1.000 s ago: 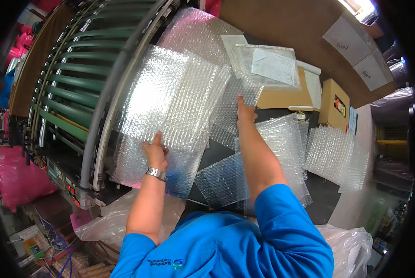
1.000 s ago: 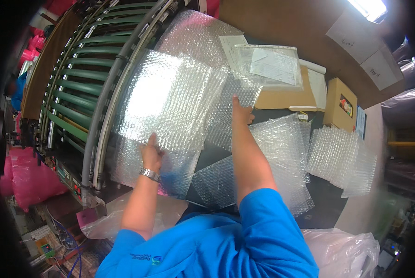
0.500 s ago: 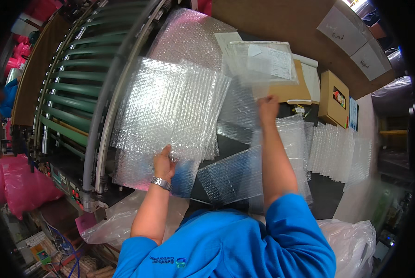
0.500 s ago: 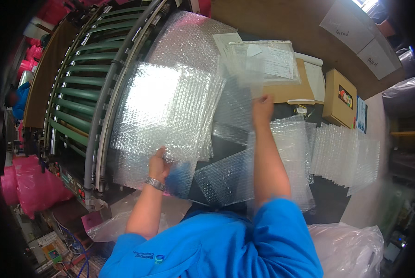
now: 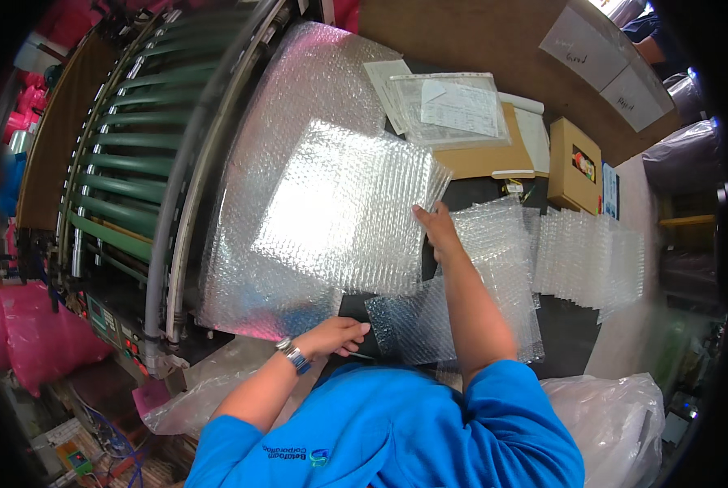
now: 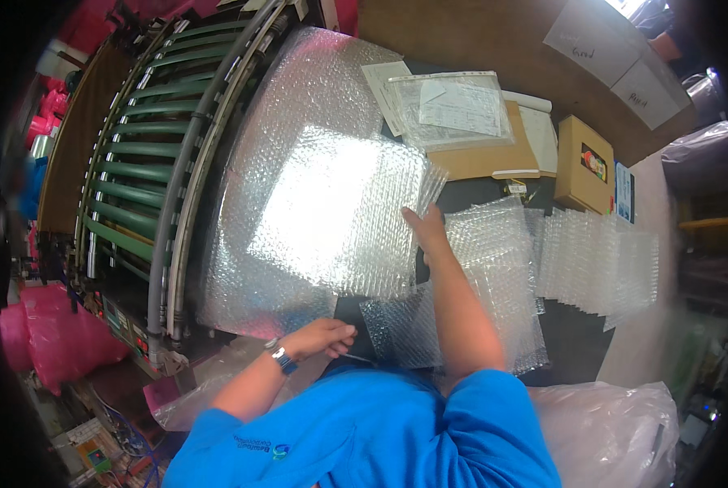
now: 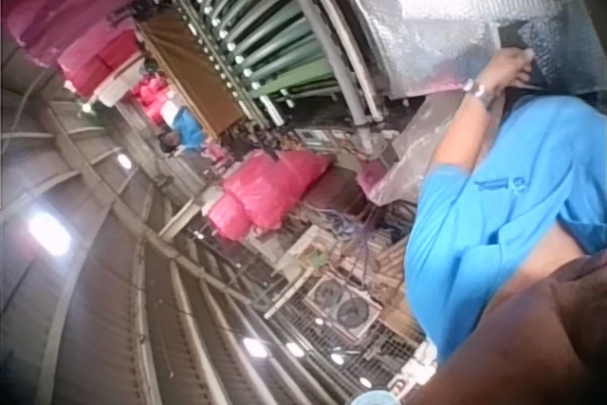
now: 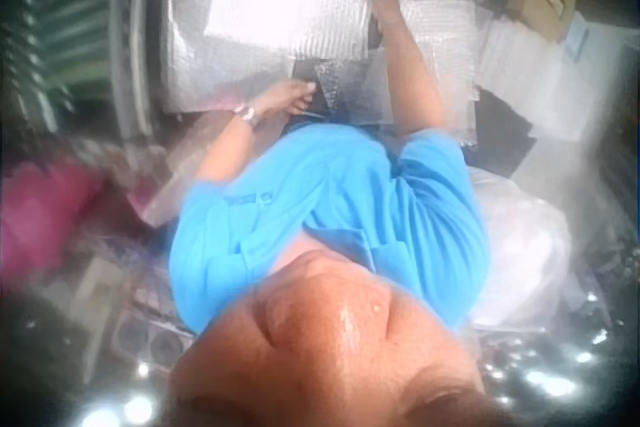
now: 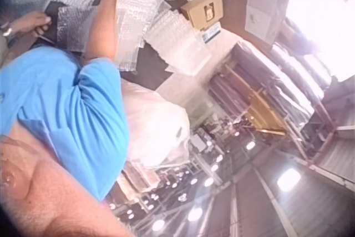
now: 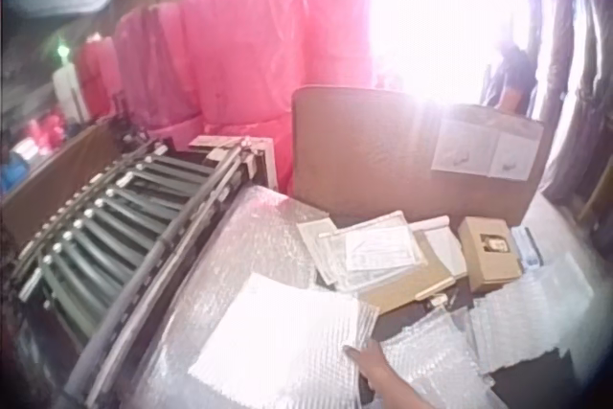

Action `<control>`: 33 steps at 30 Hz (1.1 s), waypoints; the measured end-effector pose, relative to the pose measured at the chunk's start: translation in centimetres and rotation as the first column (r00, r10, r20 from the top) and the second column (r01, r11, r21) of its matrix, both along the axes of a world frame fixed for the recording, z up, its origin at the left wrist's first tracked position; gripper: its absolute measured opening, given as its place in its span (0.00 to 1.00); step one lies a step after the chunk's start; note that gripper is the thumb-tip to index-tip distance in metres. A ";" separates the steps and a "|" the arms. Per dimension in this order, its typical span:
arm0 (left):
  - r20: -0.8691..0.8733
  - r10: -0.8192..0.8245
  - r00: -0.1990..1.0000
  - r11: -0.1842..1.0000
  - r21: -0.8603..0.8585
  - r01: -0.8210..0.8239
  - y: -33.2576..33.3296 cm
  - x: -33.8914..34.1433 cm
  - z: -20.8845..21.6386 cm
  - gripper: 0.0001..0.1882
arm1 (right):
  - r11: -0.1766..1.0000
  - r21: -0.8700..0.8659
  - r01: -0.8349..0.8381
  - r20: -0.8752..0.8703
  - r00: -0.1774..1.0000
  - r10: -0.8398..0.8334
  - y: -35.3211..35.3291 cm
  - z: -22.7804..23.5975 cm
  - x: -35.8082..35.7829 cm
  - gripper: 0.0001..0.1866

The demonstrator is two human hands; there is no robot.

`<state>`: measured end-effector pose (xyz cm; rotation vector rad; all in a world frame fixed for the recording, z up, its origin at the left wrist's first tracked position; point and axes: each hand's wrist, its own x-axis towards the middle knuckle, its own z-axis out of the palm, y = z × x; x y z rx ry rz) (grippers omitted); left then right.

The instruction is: The person repeatedly picks up sheets of bubble wrap from a large plastic bag and places them onto a conveyor belt. The person handles the bubble wrap by hand, separating sheets and stacking them on the belt in a repetitive loop.

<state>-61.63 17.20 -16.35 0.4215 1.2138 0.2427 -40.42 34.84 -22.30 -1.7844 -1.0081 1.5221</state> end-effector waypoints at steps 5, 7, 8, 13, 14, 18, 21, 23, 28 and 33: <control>-0.501 0.581 0.642 0.582 0.806 0.103 6.8 -6.1 0.4 0.24 | 0.969 -0.176 0.173 -0.149 0.968 -0.200 -1.6 -1.1 -0.5 0.53; -0.655 0.630 0.418 0.550 0.756 0.356 11.2 -9.0 -1.4 0.37 | 0.951 -0.216 0.221 -0.159 0.953 -0.258 -1.6 -0.7 -0.8 0.54; -0.684 0.637 0.356 0.606 0.729 0.317 12.8 -9.9 -3.4 0.42 | 0.949 -0.231 0.213 -0.147 0.957 -0.251 -1.4 -0.6 -0.9 0.55; -0.821 0.121 0.558 0.807 0.408 0.426 15.5 -5.9 -3.0 0.47 | 0.959 -0.235 0.157 -0.259 0.941 -0.218 -0.7 -2.9 -0.7 0.53; -0.781 0.026 0.624 0.800 0.390 0.456 15.2 -4.2 -2.0 0.46 | 0.970 -0.209 0.127 -0.334 0.923 -0.193 -0.7 -3.1 -0.7 0.51; -0.704 0.170 0.690 0.719 0.567 0.401 14.2 -3.5 -1.4 0.45 | 0.990 -0.137 0.030 -0.574 0.813 -0.104 -1.1 -1.1 -0.4 0.44; -0.694 0.405 0.595 0.725 0.641 0.254 14.4 -5.3 -4.9 0.47 | 0.965 -0.261 -0.012 -0.607 0.779 -0.154 -0.9 -2.5 -0.2 0.41; -0.689 0.224 0.690 0.778 0.553 0.300 14.8 -5.4 -5.1 0.48 | 0.980 -0.197 0.022 -0.505 0.855 -0.120 -1.0 -3.5 -1.3 0.42; -0.457 0.232 0.859 0.866 0.499 0.031 14.1 -7.0 -2.8 0.51 | 0.987 -0.152 -0.059 -0.592 0.805 -0.042 -0.6 -0.1 -0.6 0.43; -0.524 0.177 0.833 0.828 0.537 0.162 13.7 -5.8 -5.9 0.53 | 0.996 -0.072 -0.057 -0.514 0.858 0.012 -2.0 -1.8 -2.8 0.44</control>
